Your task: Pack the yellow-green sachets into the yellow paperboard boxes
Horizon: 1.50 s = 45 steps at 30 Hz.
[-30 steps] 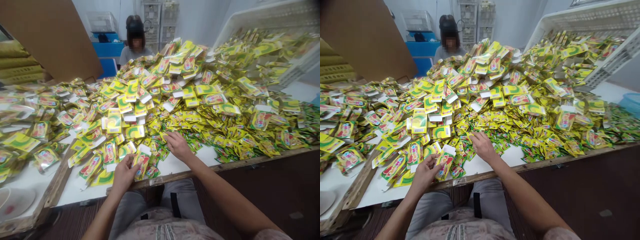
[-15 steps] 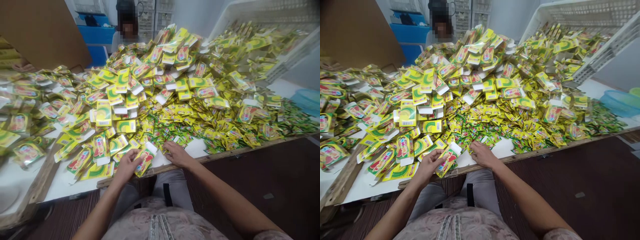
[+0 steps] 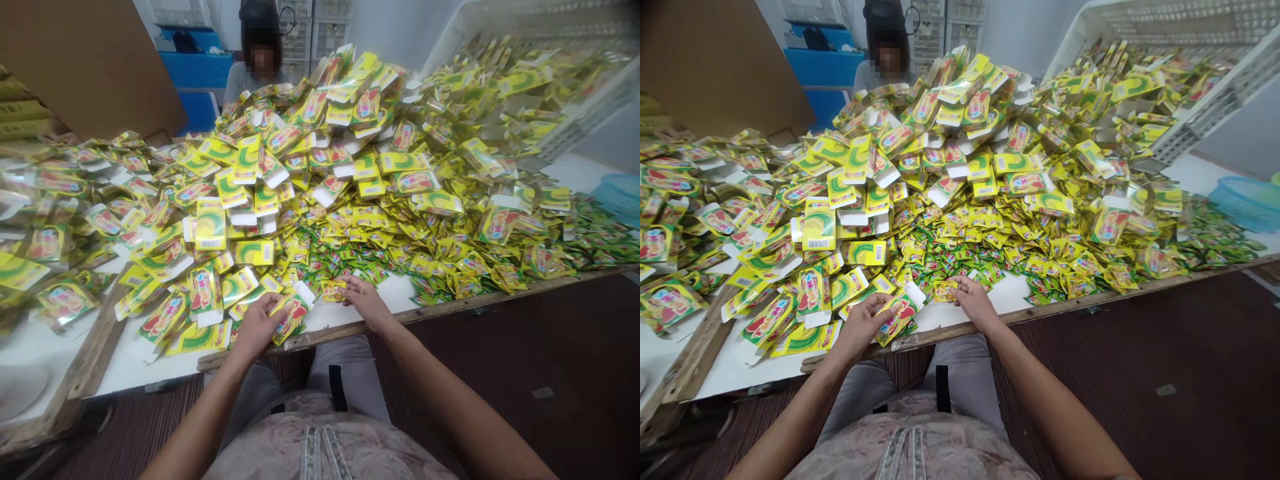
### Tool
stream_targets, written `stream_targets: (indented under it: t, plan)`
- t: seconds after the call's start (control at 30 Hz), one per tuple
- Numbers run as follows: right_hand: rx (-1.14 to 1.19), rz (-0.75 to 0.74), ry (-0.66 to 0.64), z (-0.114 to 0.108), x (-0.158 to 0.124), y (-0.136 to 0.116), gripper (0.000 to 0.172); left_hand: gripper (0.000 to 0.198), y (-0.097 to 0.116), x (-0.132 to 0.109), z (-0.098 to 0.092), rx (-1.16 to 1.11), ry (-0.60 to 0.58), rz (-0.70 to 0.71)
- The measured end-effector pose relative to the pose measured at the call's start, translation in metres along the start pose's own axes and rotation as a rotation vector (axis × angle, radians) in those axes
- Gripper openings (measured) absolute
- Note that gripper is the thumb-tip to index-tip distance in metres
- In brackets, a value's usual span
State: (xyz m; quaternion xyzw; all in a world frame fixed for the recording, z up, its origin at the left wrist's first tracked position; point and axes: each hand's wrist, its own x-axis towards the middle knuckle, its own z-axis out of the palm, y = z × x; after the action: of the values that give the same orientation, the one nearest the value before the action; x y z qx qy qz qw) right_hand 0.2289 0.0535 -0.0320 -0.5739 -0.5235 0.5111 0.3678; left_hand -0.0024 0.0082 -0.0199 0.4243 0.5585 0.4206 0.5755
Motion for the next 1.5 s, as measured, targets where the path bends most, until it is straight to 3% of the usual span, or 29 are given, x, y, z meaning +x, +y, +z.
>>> stream_targets:
  t: [0.07,0.13,0.23,0.3,0.43,0.6,0.7,0.77,0.8,0.9,0.97,1.03,1.1,1.23,1.37,1.5]
  plan:
    - [-0.248,-0.081,0.087,0.002,0.003,0.007,0.02,0.038,0.0,0.001,0.001,-0.001,0.005,-0.006]
    - [-0.35,-0.121,0.117,0.003,0.005,0.011,0.016,0.039,-0.001,0.001,0.001,-0.01,0.012,-0.02]
    - [-0.252,-0.173,0.136,0.005,0.002,0.007,0.021,0.038,-0.002,0.0,-0.001,-0.007,0.005,-0.036]
    - [-0.197,-0.286,0.16,0.009,-0.003,-0.002,0.022,0.037,-0.002,0.0,-0.001,-0.016,-0.026,-0.046]
    - [-0.197,-0.475,-0.034,0.017,-0.014,-0.019,0.015,0.037,0.001,-0.001,0.001,-0.082,-0.064,-0.069]
    - [-0.117,-0.189,-0.363,0.015,-0.013,-0.021,0.019,0.037,0.004,-0.006,0.004,-0.093,-0.176,-0.163]
    - [-0.034,-0.089,-0.42,0.009,-0.013,-0.02,0.03,0.04,0.004,-0.008,0.008,-0.169,-0.247,-0.252]
    - [-0.044,-0.096,-0.298,-0.001,-0.013,-0.017,0.031,0.043,0.006,-0.008,0.011,-0.254,-0.253,-0.306]
    - [-0.107,-0.112,-0.171,-0.007,-0.012,-0.015,0.029,0.046,0.007,-0.007,0.013,-0.295,-0.25,-0.327]
    - [-0.539,-0.131,0.324,-0.031,-0.006,-0.005,0.026,0.049,0.012,-0.005,0.019,-0.366,-0.222,-0.35]
    - [-0.859,-0.093,0.468,-0.042,0.0,0.004,0.026,0.048,0.015,-0.002,0.024,-0.375,-0.185,-0.336]
    - [-1.04,-0.046,0.412,-0.046,0.004,0.012,0.025,0.046,0.017,0.0,0.028,-0.361,-0.128,-0.307]
    - [-1.062,-0.026,0.326,-0.043,0.005,0.017,0.022,0.046,0.015,0.002,0.031,-0.325,-0.07,-0.262]
    - [-0.724,-0.039,0.187,-0.03,-0.002,0.011,0.018,0.046,0.006,0.005,0.027,-0.245,0.005,-0.203]
    - [-0.251,-0.167,-0.079,-0.016,-0.013,-0.014,0.029,0.046,0.001,0.006,0.019,-0.204,0.024,-0.181]
    - [-0.375,-0.297,-0.262,-0.005,-0.015,-0.037,0.027,0.044,0.006,0.003,0.013,-0.191,-0.022,-0.18]
